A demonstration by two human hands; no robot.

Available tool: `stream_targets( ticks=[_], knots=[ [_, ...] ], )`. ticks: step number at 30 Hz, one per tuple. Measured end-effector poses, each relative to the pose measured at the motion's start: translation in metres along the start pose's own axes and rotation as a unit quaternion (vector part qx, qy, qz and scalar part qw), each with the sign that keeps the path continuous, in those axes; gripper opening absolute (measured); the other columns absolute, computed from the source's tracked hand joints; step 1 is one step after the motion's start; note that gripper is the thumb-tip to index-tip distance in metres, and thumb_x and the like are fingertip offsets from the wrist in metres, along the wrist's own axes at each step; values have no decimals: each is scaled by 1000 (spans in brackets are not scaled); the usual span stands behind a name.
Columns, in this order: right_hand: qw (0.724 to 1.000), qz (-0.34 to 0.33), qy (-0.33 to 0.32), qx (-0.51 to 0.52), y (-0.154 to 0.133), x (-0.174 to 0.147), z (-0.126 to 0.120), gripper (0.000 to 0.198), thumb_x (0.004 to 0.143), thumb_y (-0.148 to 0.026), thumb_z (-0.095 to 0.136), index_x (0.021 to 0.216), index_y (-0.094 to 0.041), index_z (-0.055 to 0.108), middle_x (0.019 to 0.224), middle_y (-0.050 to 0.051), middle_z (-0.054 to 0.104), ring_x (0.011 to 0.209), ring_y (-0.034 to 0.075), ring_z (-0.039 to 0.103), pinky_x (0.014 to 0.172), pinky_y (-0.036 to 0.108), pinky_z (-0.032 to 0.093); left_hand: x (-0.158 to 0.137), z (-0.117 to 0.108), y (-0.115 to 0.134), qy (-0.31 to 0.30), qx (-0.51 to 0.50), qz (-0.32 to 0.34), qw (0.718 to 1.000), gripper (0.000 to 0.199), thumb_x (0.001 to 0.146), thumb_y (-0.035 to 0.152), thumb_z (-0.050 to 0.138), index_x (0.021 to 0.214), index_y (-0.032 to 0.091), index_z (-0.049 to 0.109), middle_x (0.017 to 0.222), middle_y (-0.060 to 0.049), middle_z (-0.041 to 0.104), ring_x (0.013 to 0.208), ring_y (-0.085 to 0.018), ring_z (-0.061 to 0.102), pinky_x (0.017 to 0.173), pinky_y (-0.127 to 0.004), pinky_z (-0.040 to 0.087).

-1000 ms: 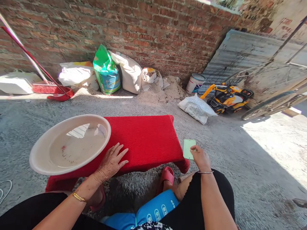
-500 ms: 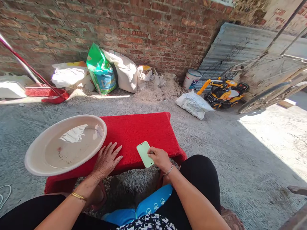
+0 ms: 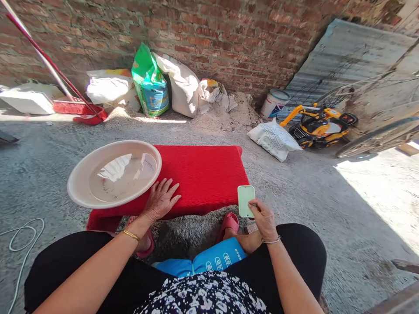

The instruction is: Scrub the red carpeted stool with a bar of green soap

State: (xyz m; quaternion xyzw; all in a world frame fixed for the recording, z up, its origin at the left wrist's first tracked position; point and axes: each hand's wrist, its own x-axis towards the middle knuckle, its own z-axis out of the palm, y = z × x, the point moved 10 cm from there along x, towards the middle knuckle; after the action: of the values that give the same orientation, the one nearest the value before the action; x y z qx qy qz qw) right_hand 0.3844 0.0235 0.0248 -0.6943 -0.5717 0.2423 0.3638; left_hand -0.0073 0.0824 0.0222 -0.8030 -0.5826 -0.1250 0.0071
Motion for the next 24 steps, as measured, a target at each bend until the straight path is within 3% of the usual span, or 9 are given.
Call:
stream_targets(
  ticks=[2,4,7,10,12,14,17,20,24],
  knots=[
    [994,-93,-58,11,-47,-20,49,24,89,-41,51,91,-23,66,80,3,64,71,17,56,66,28,42,0,0,-3,4,-30,-8,1000,46,91,44,53,130,20,60,142,-15,50,136,-37,38,110,-57,28],
    [970,-216,-110,-27,-96,-45,99,24,94,-33,44,92,-23,66,79,3,64,73,16,57,68,27,41,2,0,-11,13,-85,-27,996,42,91,42,52,124,20,64,141,-14,53,136,-35,39,111,-55,29],
    [892,-395,-169,-143,-152,-86,170,23,94,-20,43,91,-23,66,71,2,59,67,15,50,63,27,34,3,2,-34,23,-226,-77,971,39,95,39,42,116,19,68,131,-10,61,130,-27,47,112,-47,34],
    [817,-488,-193,-241,-173,-104,216,18,90,-17,48,88,-23,65,69,1,55,65,15,43,60,30,28,3,7,-50,18,-349,-113,930,45,97,40,32,119,17,65,126,-7,65,126,-20,52,112,-40,37],
    [804,-494,-185,-275,-172,-96,223,17,91,-18,49,90,-22,65,70,2,54,65,15,41,60,30,26,2,7,-54,22,-376,-117,919,47,96,43,32,118,17,65,125,-6,66,125,-20,53,112,-40,37],
    [807,-481,-168,-297,-162,-80,211,17,92,-18,48,90,-22,65,71,2,54,66,15,41,61,31,25,3,4,-52,34,-376,-107,920,47,95,45,34,112,17,67,120,-7,68,121,-21,56,112,-41,37],
    [806,-468,-151,-331,-131,-57,168,20,93,-16,47,88,-21,66,72,3,55,67,15,42,63,30,28,5,1,-47,50,-372,-90,922,45,94,46,37,104,18,70,113,-6,71,113,-21,61,113,-42,36],
    [819,-421,-132,-368,-84,-33,102,26,90,-9,44,92,-20,67,74,4,59,69,15,46,67,29,32,7,0,-45,59,-371,-79,924,45,93,47,36,100,18,70,109,-7,72,109,-21,62,113,-43,36],
    [870,-259,-81,-411,-11,-4,1,36,83,-4,40,94,-22,69,79,5,65,71,15,52,66,27,35,7,-1,-44,76,-339,-62,936,44,94,47,37,97,19,71,106,-7,72,106,-22,62,110,-44,39]
  ],
)
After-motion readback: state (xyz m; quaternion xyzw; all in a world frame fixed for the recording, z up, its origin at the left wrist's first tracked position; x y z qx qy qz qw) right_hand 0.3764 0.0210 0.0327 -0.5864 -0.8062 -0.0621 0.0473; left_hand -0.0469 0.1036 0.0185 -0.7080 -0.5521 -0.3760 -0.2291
